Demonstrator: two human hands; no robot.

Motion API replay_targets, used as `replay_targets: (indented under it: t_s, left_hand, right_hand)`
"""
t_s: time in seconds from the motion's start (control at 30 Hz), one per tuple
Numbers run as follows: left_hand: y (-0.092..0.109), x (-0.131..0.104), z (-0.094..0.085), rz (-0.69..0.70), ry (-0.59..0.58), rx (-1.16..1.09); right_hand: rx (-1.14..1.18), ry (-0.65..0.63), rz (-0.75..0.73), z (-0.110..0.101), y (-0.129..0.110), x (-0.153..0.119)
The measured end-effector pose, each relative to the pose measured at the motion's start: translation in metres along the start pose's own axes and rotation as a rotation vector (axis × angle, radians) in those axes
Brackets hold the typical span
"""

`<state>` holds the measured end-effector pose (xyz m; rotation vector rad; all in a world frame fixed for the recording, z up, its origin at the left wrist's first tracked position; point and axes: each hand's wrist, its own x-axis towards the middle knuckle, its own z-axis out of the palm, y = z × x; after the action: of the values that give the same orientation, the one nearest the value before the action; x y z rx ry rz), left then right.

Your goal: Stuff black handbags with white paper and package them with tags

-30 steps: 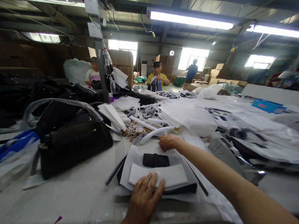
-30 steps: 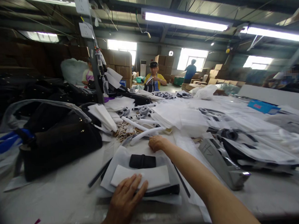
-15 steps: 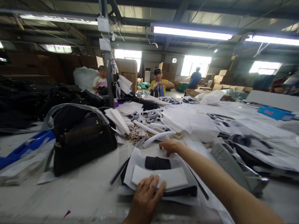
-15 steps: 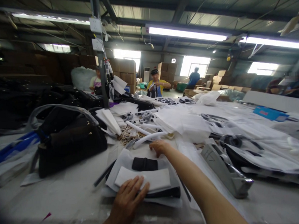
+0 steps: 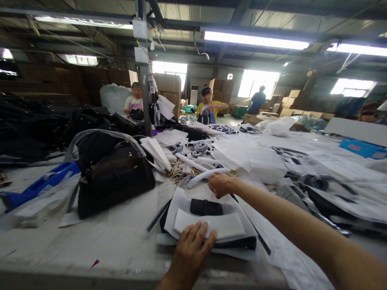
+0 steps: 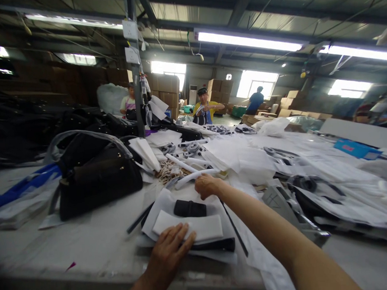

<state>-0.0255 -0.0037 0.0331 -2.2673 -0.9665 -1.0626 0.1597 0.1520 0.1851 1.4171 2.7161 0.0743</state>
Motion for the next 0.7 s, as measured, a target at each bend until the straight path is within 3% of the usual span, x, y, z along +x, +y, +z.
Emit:
replay_targets:
  t_s: [0.07,0.13,0.27,0.4,0.6,0.7]
  left_hand:
    - [0.001,0.002,-0.002,-0.006,-0.007,-0.014]
    - [0.002,0.005,-0.004,-0.01,-0.013,-0.025]
    - [0.005,0.011,-0.007,-0.035,-0.017,-0.023]
    - [0.008,0.017,-0.009,-0.044,-0.029,-0.038]
    - [0.009,0.022,-0.01,-0.068,-0.103,-0.074]
    - [0.008,0.022,-0.011,-0.046,-0.139,-0.074]
  right_hand:
    - [-0.049,-0.119,-0.032,-0.02,-0.006,-0.006]
    - [-0.078,-0.155,-0.027,-0.037,-0.016,-0.017]
    - [-0.111,-0.152,-0.037,-0.043,-0.042,-0.055]
    - [-0.045,-0.076,-0.061,-0.015,-0.063,-0.102]
    - [0.028,0.367,0.019,0.039,-0.102,-0.15]
    - [0.173,0.493,-0.038,0.051,-0.116,-0.167]
